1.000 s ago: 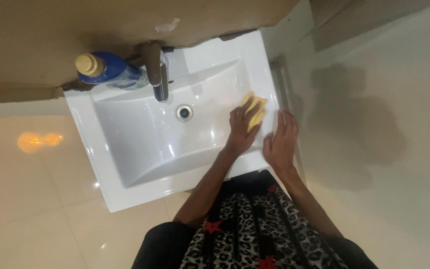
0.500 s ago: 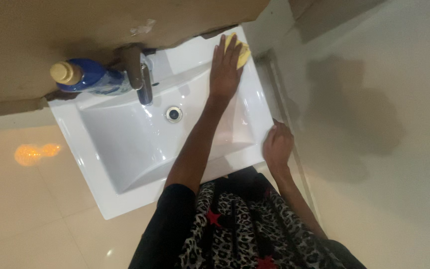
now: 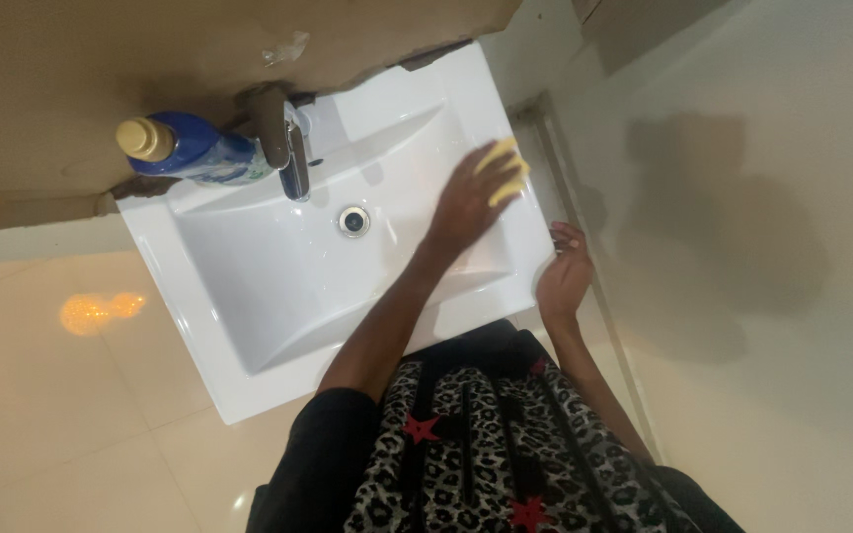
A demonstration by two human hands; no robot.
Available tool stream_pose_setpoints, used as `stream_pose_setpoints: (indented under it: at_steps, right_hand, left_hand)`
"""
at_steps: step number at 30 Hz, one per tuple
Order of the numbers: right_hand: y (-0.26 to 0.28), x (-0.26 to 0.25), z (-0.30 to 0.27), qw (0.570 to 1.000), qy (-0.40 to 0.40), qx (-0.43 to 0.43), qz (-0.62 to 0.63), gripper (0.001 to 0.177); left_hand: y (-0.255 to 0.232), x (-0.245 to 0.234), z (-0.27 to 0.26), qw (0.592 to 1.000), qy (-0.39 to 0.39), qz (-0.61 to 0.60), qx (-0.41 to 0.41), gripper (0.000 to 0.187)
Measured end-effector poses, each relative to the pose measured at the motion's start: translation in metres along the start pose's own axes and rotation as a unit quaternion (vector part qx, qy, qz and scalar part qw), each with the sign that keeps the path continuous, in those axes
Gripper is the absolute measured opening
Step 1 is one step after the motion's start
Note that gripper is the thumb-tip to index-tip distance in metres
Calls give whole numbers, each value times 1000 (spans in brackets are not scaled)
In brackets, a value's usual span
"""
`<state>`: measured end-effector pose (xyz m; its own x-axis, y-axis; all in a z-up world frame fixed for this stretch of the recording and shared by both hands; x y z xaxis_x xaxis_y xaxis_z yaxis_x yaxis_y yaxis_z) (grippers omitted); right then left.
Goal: The person wipes the interior basin and the upper rim of a white rectangular sink using a yellow cloth.
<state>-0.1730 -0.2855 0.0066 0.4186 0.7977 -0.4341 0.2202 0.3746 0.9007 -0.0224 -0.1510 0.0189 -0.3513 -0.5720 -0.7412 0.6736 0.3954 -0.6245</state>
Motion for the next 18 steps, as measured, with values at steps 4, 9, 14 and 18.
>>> stream_pose_setpoints:
  at_steps: [4,9,14,18]
  right_hand:
    - [-13,-2,-3,997,-22,8,68,46]
    - [-25,-6,-4,993,-37,-16,109,44]
    - [-29,-7,-4,990,-52,-8,132,42]
    - [-28,-7,-4,995,-47,-45,82,34]
  left_hand:
    - [-30,21,-23,994,102,-25,5,41]
    - [-58,14,-46,989,98,-62,96,38]
    - [-49,9,-41,975,123,-16,183,42]
    - [-36,30,-28,970,147,60,183,43]
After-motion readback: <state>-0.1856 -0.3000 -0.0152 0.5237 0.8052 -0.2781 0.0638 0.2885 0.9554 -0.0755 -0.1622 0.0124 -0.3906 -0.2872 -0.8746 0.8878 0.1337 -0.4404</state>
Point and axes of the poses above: each hand's wrist, its own z-axis towards the middle knuckle, its own x-axis out of the palm, y = z × x, the point moved 5 cm from there along z, towards the middle knuckle, and after that the axes turned 12 degrees about y, right-handed, at the moved point
